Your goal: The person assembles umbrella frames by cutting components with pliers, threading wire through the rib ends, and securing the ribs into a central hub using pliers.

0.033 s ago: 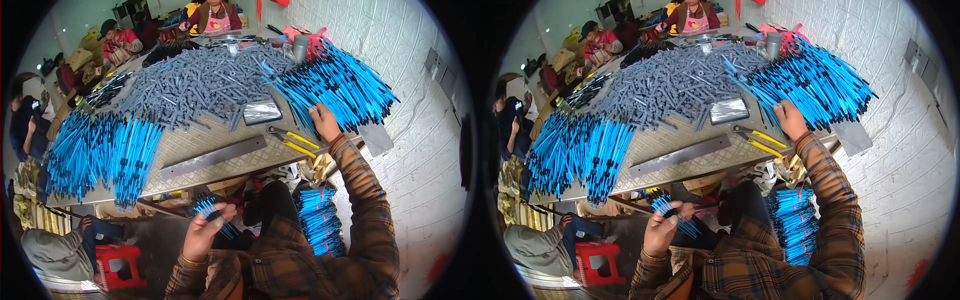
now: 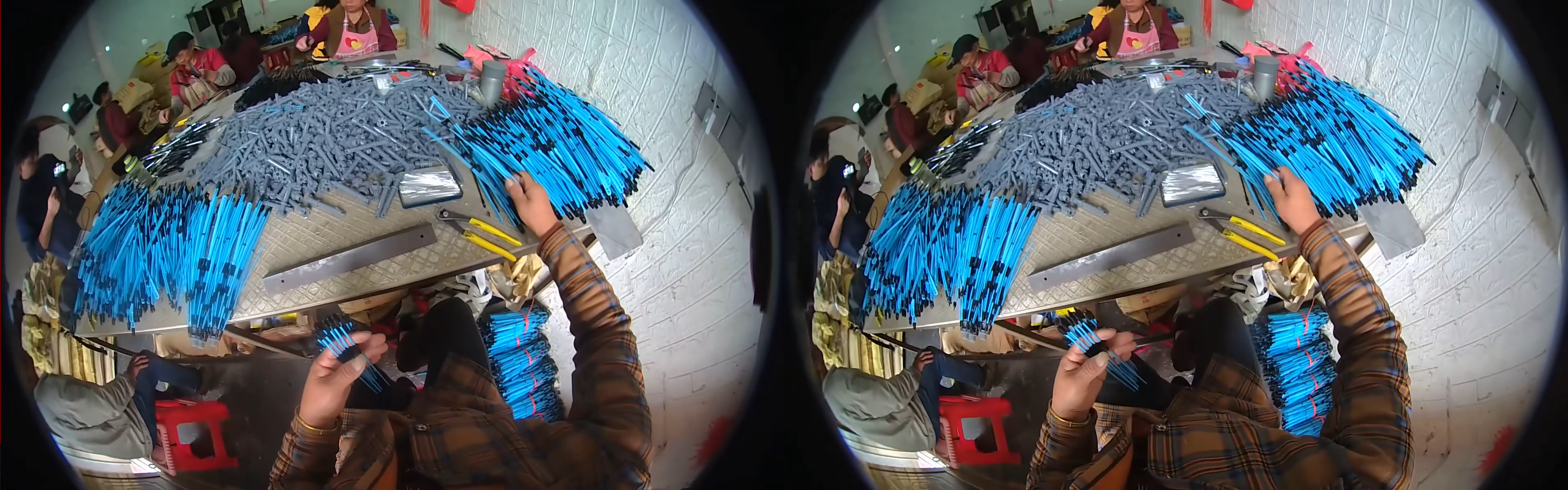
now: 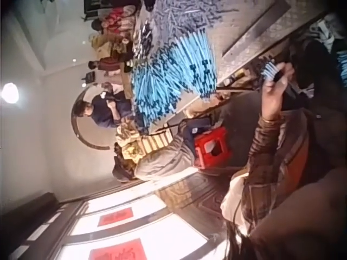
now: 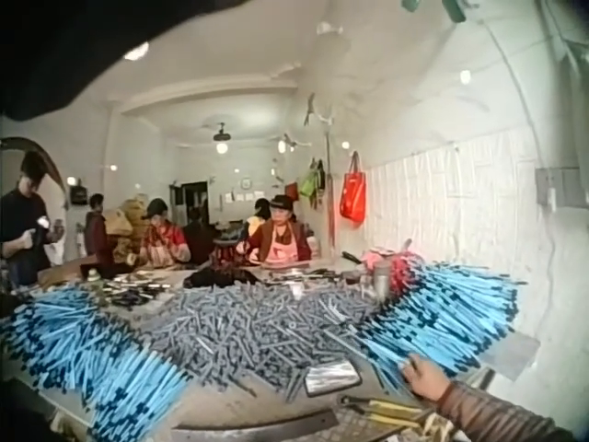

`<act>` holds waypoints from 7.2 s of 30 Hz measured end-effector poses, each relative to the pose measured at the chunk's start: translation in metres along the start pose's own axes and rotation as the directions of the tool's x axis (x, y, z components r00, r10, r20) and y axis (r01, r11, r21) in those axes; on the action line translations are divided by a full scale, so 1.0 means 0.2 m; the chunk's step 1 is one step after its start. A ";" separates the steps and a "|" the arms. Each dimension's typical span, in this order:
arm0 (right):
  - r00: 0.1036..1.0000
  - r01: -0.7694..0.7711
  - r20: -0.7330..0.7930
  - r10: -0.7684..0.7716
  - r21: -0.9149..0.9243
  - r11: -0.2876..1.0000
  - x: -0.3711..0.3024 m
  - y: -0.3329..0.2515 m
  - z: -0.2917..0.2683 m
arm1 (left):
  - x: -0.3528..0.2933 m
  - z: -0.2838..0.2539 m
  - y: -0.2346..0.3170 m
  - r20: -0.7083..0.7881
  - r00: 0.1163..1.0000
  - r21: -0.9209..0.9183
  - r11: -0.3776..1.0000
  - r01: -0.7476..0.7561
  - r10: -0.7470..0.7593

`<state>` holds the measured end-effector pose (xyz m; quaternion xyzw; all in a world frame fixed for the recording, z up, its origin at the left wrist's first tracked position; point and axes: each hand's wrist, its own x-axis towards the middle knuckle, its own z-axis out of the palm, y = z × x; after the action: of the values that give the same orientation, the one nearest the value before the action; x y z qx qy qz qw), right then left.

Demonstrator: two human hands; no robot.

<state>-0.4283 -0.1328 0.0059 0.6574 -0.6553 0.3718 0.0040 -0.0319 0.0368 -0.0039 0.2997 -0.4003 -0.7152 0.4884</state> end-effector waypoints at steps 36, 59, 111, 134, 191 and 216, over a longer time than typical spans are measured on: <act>0.277 -0.838 0.866 -0.417 0.430 0.336 -0.73 -0.67 0.18 | 0.13 0.01 0.09 -0.449 0.856 -0.044 0.950 -0.308 0.257; 0.816 -0.068 0.495 -0.298 0.595 0.801 -0.98 -0.78 0.23 | 0.16 0.02 -0.01 -0.469 0.783 -0.236 0.797 -0.556 0.408; 0.988 0.138 -0.020 -0.152 -0.322 0.937 0.09 0.40 0.16 | 0.01 -0.12 0.00 0.180 0.984 0.030 1.000 0.004 -0.010; 0.801 -0.592 0.530 0.279 0.773 0.229 -0.04 -0.32 -0.08 | 0.05 -0.04 0.02 -0.085 0.976 -0.081 0.975 -0.206 0.199; 0.563 -0.405 0.675 -0.477 0.729 0.552 -0.85 -0.70 0.28 | -0.07 -0.09 0.33 0.077 0.987 0.251 0.956 -0.153 0.138; 0.624 0.410 0.116 -0.773 0.794 0.449 -0.70 -1.21 0.19 | -0.18 -0.05 0.33 0.133 0.983 0.268 0.950 -0.159 0.127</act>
<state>-0.1825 0.0019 0.0261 0.8649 -0.1572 0.3941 -0.2683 0.0190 0.0540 0.0483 0.2937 -0.5446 -0.6307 0.4684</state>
